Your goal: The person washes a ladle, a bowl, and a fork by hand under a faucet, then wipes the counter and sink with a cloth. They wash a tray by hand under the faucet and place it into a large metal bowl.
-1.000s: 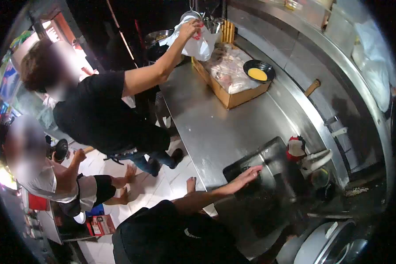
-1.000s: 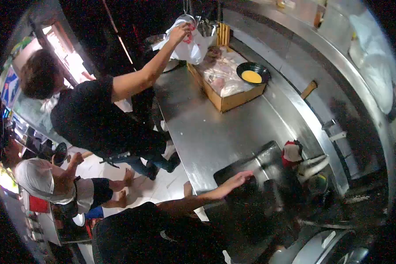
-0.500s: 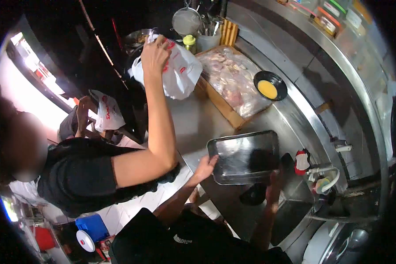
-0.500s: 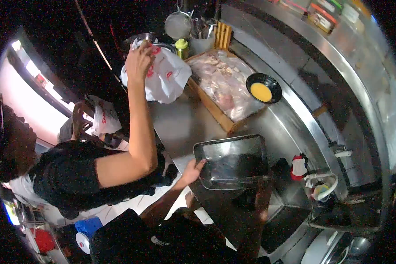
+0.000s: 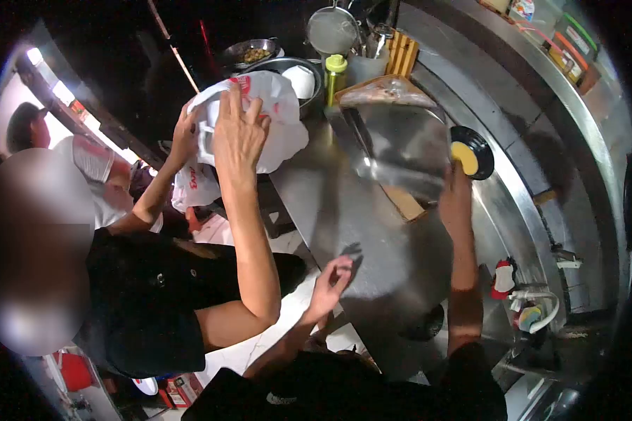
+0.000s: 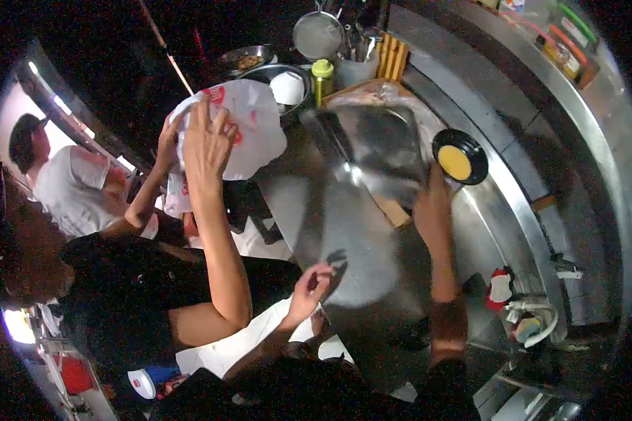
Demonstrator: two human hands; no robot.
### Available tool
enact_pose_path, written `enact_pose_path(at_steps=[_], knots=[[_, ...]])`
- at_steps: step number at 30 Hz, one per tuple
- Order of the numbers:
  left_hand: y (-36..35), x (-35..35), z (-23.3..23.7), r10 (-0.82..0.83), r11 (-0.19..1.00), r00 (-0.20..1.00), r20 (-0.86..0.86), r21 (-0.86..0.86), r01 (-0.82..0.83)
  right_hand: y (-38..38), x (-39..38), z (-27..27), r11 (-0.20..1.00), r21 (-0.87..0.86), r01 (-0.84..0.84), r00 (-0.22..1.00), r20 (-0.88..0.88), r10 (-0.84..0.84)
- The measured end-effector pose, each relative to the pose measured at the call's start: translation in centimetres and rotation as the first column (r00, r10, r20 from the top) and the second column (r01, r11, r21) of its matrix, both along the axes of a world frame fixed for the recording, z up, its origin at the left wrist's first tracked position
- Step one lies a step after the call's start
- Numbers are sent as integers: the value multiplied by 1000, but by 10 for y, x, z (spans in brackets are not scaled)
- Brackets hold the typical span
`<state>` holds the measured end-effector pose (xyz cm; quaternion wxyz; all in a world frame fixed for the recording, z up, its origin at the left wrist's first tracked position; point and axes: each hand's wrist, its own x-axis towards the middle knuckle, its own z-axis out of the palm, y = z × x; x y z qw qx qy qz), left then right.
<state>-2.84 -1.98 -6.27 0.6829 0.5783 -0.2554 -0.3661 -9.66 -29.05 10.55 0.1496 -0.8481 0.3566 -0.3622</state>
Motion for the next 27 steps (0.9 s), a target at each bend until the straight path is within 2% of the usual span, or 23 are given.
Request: enact_pose_path(at_steps=[2, 3, 4, 5, 6, 7, 8, 9, 11, 12, 14, 15, 17, 21, 23, 25, 26, 27], knots=[[20, -9, 3, 10, 995, 989, 145, 94, -24, -1, 76, 22, 991, 51, -120, 986, 125, 113], [28, -11, 3, -22, 990, 988, 155, 140, 0, -19, 114, 7, 963, -216, -161, 956, 210, 207], [37, -12, -1, -84, 977, 973, 216, 211, 38, -20, 143, 16, 953, -132, -271, 912, 280, 298], [48, -12, -6, -149, 956, 951, 270, 285, 69, -22, 173, 20, 966, -129, -223, 937, 246, 249], [55, -11, 0, -150, 962, 933, 327, 264, 62, -29, 202, 21, 977, -124, -175, 958, 208, 198], [61, -10, 4, -152, 968, 912, 381, 243, 60, -44, 233, 10, 955, -231, -185, 946, 221, 237], [70, -9, -12, -143, 972, 877, 459, 231, 37, -60, 262, 0, 923, -336, -188, 935, 226, 273], [81, -7, -20, -158, 958, 872, 464, 286, 21, -67, 287, -2, 925, -328, -193, 933, 229, 276], [98, -7, -32, -161, 931, 892, 422, 366, -5, -76, 331, -10, 826, -532, -184, 935, 166, 314], [106, -7, -39, -161, 927, 894, 417, 376, -9, -82, 350, -15, 831, -523, -190, 934, 166, 318], [123, -3, -52, -197, 912, 887, 418, 410, 9, -87, 384, -23, 746, -640, -182, 956, 62, 286], [126, 2, -45, -250, 901, 851, 461, 432, 31, -90, 397, -27, 753, -632, -184, 955, 66, 289], [130, 6, -31, -261, 893, 852, 454, 450, 34, -95, 419, -35, 626, -768, -134, 977, 4, 215], [173, -7, -98, -248, 820, 907, 342, 572, 9, -108, 456, -52, 612, -776, -152, 986, -78, 146], [186, -12, -109, -219, 735, 926, 306, 676, -50, -113, 466, -62, 650, -733, -199, 980, -131, 151], [196, -11, -116, -225, 731, 921, 317, 680, -55, -117, 475, -68, 670, -710, -217, 976, -177, 128], [200, -13, -118, -173, 718, 933, 317, 689, -101, -118, 478, -72, 759, -606, -240, 966, -225, 126], [203, -14, -123, -118, 703, 939, 322, 696, -150, -117, 482, -73, 755, -608, -246, 965, -224, 134]])
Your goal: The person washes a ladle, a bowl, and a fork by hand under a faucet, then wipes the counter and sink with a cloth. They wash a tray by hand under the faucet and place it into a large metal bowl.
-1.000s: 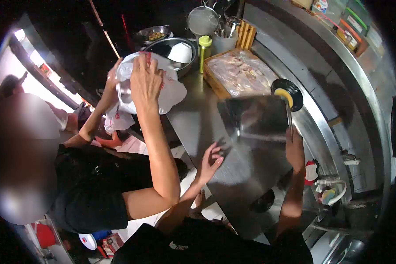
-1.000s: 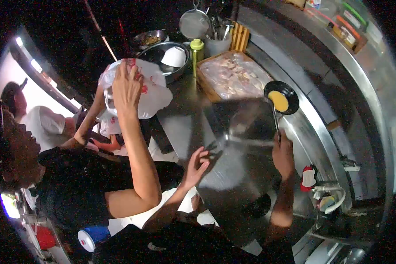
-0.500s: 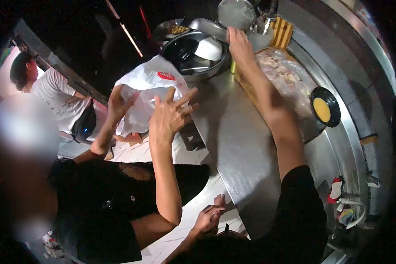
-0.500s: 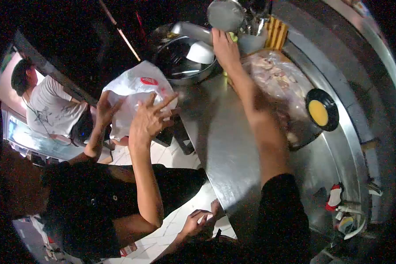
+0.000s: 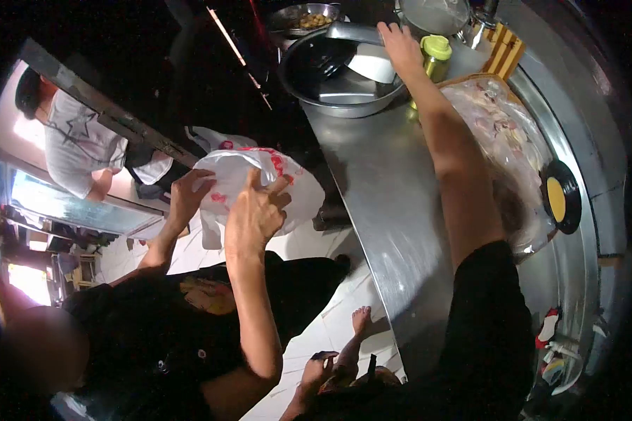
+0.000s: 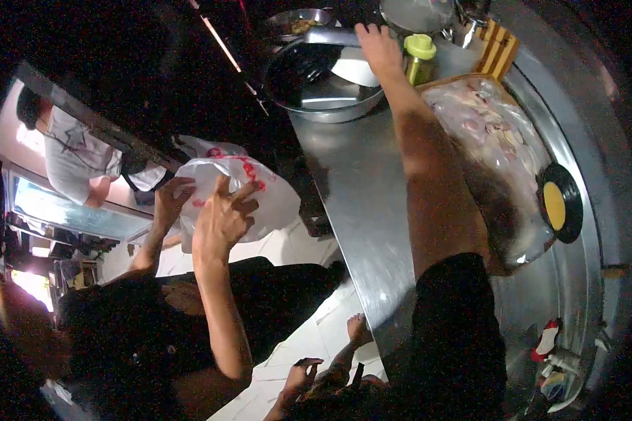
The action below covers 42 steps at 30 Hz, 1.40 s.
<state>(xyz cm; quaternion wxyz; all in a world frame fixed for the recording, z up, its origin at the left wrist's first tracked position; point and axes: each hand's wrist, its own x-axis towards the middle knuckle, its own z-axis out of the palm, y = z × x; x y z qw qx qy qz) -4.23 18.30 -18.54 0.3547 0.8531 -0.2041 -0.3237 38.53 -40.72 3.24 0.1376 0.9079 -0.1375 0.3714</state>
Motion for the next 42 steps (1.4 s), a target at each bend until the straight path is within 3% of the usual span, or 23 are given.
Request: enact_pose_path(at_steps=[3, 8, 9, 11, 14, 16, 17, 20, 26, 29, 32, 34, 36, 38, 39, 40, 41, 42], knots=[[11, 1, -8, 69, 997, 998, -1, 30, -69, 3, 7, -15, 995, 91, 30, 996, -85, -22], [6, 2, -8, 128, 992, 992, -20, 13, -128, 17, 4, -26, 921, 386, -54, 983, -141, 116], [1, 4, -10, 127, 992, 992, -19, 8, -127, 13, 4, -25, 923, 381, -53, 983, -141, 115], [-5, 2, -12, 124, 991, 992, -30, -47, -125, 7, -3, -28, 937, 344, 62, 932, -355, 68], [-19, 3, -11, 91, 993, 996, -14, -70, -91, 0, -8, -43, 921, 389, 2, 926, -349, 145], [-25, 3, -14, 71, 990, 997, 5, -123, -69, 13, -24, -40, 857, 512, 62, 896, -407, 179], [-25, 0, -17, 78, 992, 997, -10, -97, -78, 22, -33, -35, 863, 490, 125, 876, -463, 136], [-22, -7, -15, 80, 994, 996, -32, -75, -82, 33, -45, -41, 804, 585, 101, 892, -411, 188], [-15, -28, -20, 81, 995, 993, -87, -42, -85, 44, -66, -66, 808, 585, 73, 913, -365, 182], [-15, -34, -35, 71, 987, 990, -125, -131, -88, 58, -73, -60, 853, 521, -2, 899, -373, 230], [-23, -35, -41, 42, 993, 989, -144, -100, -57, 82, -51, -67, 824, 554, -115, 894, -304, 330], [-27, -34, -32, 68, 995, 980, -187, -65, -81, 102, -38, -58, 802, 591, -85, 890, -316, 327], [-24, -37, -39, 103, 988, 972, -212, -94, -125, 113, -19, -56, 772, 635, -39, 961, -187, 202], [-17, -44, -52, 144, 976, 967, -210, -132, -174, 122, -9, -56, 781, 621, -60, 975, -133, 180], [-16, -42, -48, 147, 980, 969, -197, -105, -170, 128, -11, -47, 805, 553, -217, 869, -266, 417], [-16, -43, -40, 146, 983, 970, -192, -81, -164, 132, -14, -47, 779, 502, -376, 688, -412, 598], [-15, -43, -40, 179, 981, 949, -258, -25, -192, 153, -33, -64, 557, 472, -683, 601, -71, 796], [-12, -42, -42, 212, 977, 922, -323, 33, -213, 163, -35, -76, 527, 110, -843, 537, 87, 839]])
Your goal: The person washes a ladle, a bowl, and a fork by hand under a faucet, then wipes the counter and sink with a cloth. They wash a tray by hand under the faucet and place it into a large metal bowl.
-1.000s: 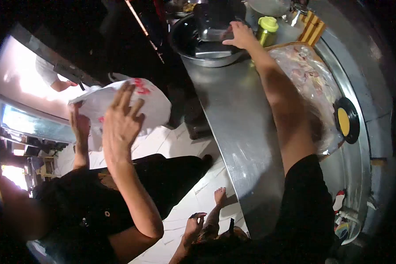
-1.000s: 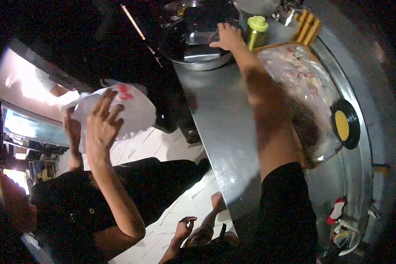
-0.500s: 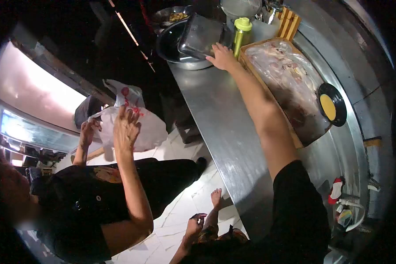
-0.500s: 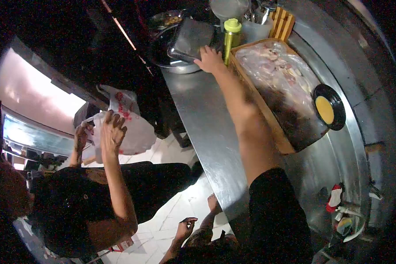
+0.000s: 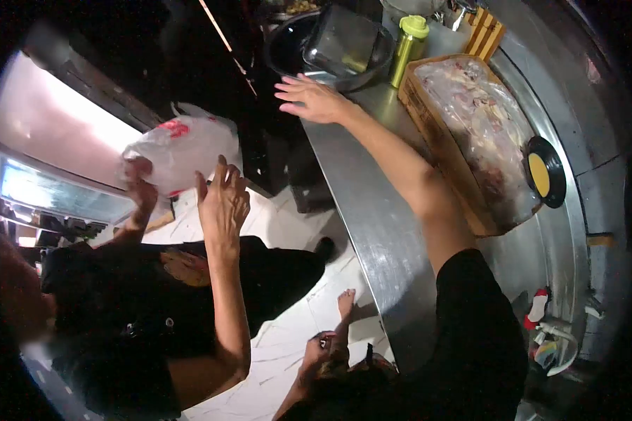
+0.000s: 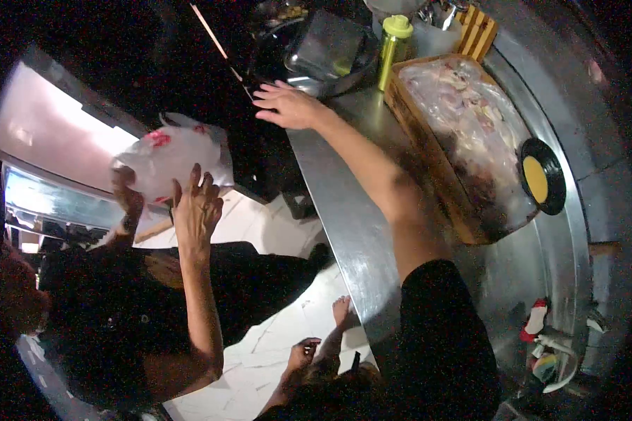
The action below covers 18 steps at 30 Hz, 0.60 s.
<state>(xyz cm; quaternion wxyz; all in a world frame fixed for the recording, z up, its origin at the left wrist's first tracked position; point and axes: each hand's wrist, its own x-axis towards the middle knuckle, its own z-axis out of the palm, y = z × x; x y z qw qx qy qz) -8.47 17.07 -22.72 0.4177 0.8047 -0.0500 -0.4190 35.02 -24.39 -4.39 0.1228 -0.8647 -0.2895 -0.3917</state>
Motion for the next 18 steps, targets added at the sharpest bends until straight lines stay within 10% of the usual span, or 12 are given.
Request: enact_pose_path(at_steps=[5, 6, 10, 12, 14, 18], knots=[[14, 3, -33, 59, 990, 997, 51, -130, -52, 10, -70, 26, 897, 356, 264, 828, -560, -22], [21, 1, -46, 87, 971, 991, 98, -232, -62, 5, -82, 12, 927, 288, 240, 906, -409, -107], [45, 5, -95, 231, 780, 780, -581, -369, -506, -11, -217, -17, 868, 339, 363, 851, -500, -161], [40, 8, -80, 227, 924, 859, -459, -177, -339, -5, -312, -38, 785, 417, 459, 856, -444, -264], [42, 6, -89, 90, 982, 923, -375, -121, -145, 18, -424, 5, 582, 152, 799, 401, -856, -326], [22, 17, -76, -305, 924, 949, -86, -267, 273, 65, -647, -5, -101, 360, 927, 289, -860, -420]])
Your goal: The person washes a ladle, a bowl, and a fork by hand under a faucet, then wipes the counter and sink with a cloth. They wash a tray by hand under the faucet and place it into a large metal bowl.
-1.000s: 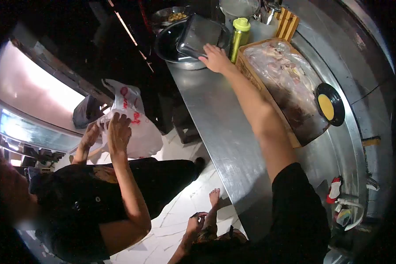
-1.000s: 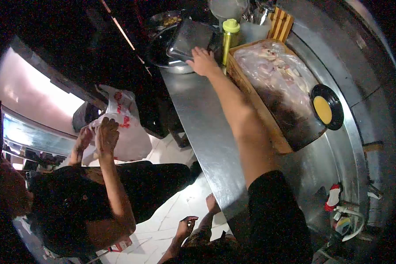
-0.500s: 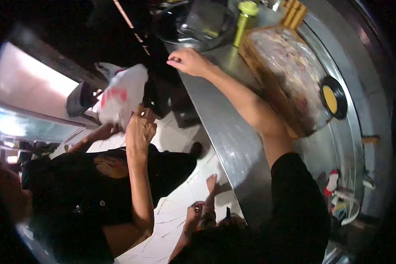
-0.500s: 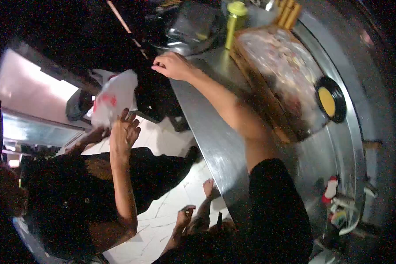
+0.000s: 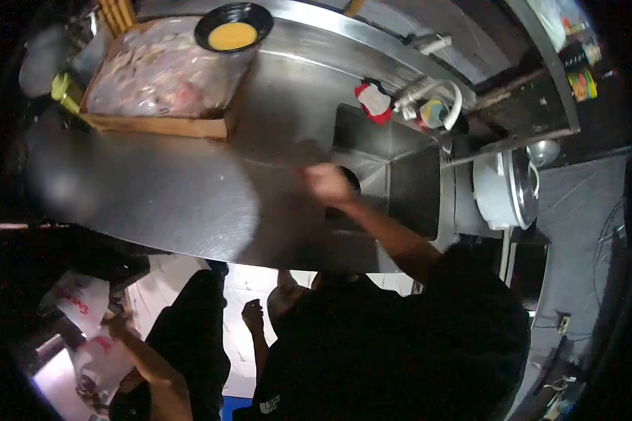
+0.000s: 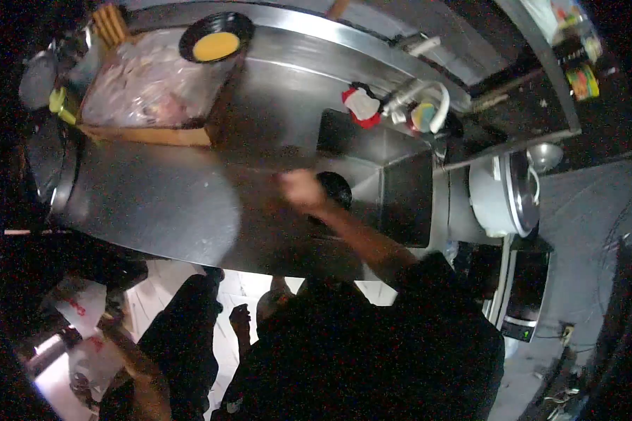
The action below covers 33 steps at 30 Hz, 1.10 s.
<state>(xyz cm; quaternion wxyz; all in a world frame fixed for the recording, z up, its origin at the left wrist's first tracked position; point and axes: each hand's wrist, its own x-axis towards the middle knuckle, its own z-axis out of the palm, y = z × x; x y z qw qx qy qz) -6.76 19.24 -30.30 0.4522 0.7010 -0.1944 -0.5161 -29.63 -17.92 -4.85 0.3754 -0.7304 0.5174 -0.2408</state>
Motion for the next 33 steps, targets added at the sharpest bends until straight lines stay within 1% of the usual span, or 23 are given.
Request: enact_pose_path(at_steps=[1, 2, 3, 4, 5, 6, 7, 8, 9, 10, 11, 12, 14, 16, 17, 19, 20, 21, 22, 23, 26, 29, 33], knots=[[-10, 5, 10, -81, 996, 997, -16, 20, 82, 10, -53, 12, 983, 94, 160, 984, 59, -166], [-24, 7, 30, -152, 987, 988, -28, 42, 153, 15, -106, 8, 974, -150, 168, 979, 138, -148], [-51, 6, 80, -328, 932, 940, 89, 190, 307, 25, -142, 49, 956, -1, 292, 933, -221, -285], [-75, 4, 125, -452, 874, 890, 68, 236, 425, 39, -181, 58, 930, 11, 366, 930, 14, -366], [-92, 1, 155, -529, 831, 847, 47, 230, 507, 51, -204, 80, 865, 156, 477, 839, 213, -501], [-109, -4, 183, -591, 789, 806, 31, 226, 571, 55, -226, 79, 743, 150, 653, 686, 298, -663], [-127, -15, 217, -646, 757, 762, 48, 166, 632, 56, -268, 44, 716, -81, 694, 707, 265, -655], [-145, -24, 246, -683, 730, 726, 80, 113, 674, 50, -303, -11, 662, -305, 685, 728, 250, -638], [-160, -36, 263, -682, 732, 732, -9, -6, 682, 51, -325, -60, 718, -582, 381, 800, -181, -572], [-187, -55, 303, -757, 646, 653, -18, -173, 744, 65, -333, -97, 723, -691, -29, 639, -569, -518], [-205, -73, 336, -820, 539, 572, -24, -369, 757, 80, -332, -106, 779, -626, -33, 676, -588, -444], [-219, -94, 355, -851, 523, 499, -163, -338, 782, 76, -327, -105, 810, -585, -45, 708, -591, -387], [-248, -135, 408, -972, 200, 233, 18, -449, 871, 97, -293, -23, 926, -101, 365, 859, -346, -376], [-274, -185, 385, -999, 14, -20, -36, -761, 649, 108, -298, -12, 931, 169, 324, 927, 138, -348], [-295, -225, 334, -933, 12, -298, -200, -847, 531, 109, -296, 4, 936, 153, 318, 928, 149, -340], [-278, -300, 295, -948, 249, -14, -318, -768, 591, 117, -293, 30, 905, 403, 139, 858, 408, -313], [-270, -337, 276, -924, 364, 131, -359, -718, 594, 117, -313, 21, 911, 390, 136, 865, 402, -301], [-258, -347, 289, -943, 301, 298, -147, -757, 580, 117, -336, 7, 985, 32, 167, 982, 89, -169], [-247, -356, 302, -891, 239, 450, 60, -780, 579, 116, -360, -9, 931, -337, 144, 931, -274, -243], [-240, -363, 316, -780, 173, 570, 258, -786, 593, 124, -369, -9, 885, -406, 228, 906, -246, -346], [-230, -388, 320, -598, 95, 659, 456, -776, 623, 152, -373, -33, 947, -200, 249, 942, -176, -285], [-230, -411, 328, -538, 143, 690, 484, -754, 641, 186, -364, -83, 966, -198, 165, 945, -250, -213], [-246, -424, 337, -552, 170, 620, 558, -652, 739, 189, -335, -64, 964, -175, 200, 968, -121, -222]])
